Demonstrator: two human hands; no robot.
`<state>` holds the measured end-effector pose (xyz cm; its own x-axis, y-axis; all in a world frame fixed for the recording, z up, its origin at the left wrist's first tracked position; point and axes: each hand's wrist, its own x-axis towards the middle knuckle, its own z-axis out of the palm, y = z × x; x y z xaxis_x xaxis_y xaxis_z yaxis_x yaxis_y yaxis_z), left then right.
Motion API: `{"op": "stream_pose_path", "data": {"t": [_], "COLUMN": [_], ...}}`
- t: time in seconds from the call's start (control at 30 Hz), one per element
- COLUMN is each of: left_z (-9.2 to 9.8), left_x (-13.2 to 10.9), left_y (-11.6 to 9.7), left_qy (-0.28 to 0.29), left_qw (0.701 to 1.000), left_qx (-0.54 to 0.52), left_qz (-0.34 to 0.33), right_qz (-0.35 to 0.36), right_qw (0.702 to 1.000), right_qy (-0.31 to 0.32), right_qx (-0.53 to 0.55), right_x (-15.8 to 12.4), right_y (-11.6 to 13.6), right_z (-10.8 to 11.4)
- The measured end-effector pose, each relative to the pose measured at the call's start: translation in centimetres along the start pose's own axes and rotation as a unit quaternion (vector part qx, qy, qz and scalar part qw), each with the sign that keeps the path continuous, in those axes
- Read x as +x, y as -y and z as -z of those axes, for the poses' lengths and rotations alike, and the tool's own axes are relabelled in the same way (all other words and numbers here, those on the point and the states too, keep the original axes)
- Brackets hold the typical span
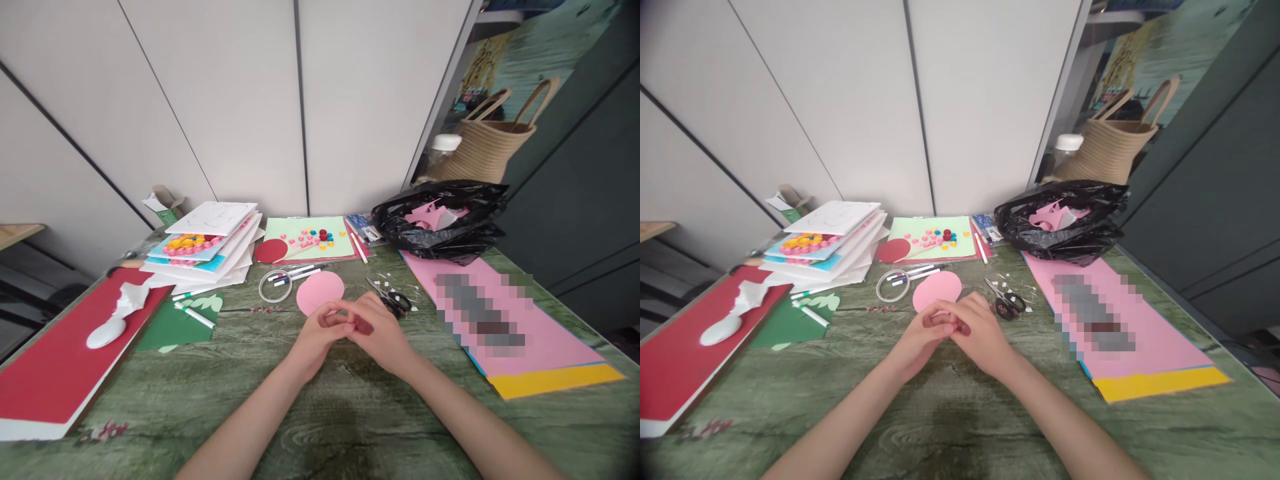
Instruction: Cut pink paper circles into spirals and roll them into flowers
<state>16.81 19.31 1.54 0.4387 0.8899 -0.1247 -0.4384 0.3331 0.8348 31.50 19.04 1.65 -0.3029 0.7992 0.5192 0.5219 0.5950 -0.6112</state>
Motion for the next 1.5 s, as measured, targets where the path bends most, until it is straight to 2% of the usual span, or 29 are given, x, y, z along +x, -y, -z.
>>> {"op": "stream_pose_path", "data": {"t": [0.17,0.3,0.5,0.67,0.83,1.0,1.33,1.5], "left_z": [0.2,0.5,0.8,0.8,0.5,0.3,0.8,0.8], "left_x": [0.1,0.2,0.4,0.4,0.3,0.3,0.5,0.5], "left_y": [-0.3,-0.5,-0.3,-0.2,0.4,0.5,-0.2,-0.3], "left_qy": [-0.02,-0.012,-0.017,-0.024,-0.016,-0.014,-0.046,-0.033], "left_qw": [1.0,1.0,0.998,0.999,1.0,1.0,0.999,0.997], "left_qx": [-0.018,-0.02,0.046,0.025,-0.018,-0.026,0.006,0.059], "left_qz": [-0.007,-0.01,-0.032,-0.012,-0.001,-0.007,-0.015,-0.047], "right_qz": [-0.025,-0.027,-0.015,-0.042,-0.024,-0.019,-0.045,-0.052], "right_qw": [1.0,0.999,0.995,0.998,1.0,1.0,0.998,0.997], "right_qy": [0.014,0.014,0.091,0.043,0.004,-0.001,-0.007,0.028], "right_qx": [0.014,0.036,0.024,0.007,-0.008,-0.014,0.039,0.049], "right_x": [0.2,0.3,0.4,0.3,0.1,0.0,0.2,0.3], "right_y": [0.4,0.6,0.5,0.0,-0.2,-0.3,-0.4,-0.1], "right_z": [0.4,0.9,1.0,0.5,-0.2,-0.5,0.0,0.1]}}
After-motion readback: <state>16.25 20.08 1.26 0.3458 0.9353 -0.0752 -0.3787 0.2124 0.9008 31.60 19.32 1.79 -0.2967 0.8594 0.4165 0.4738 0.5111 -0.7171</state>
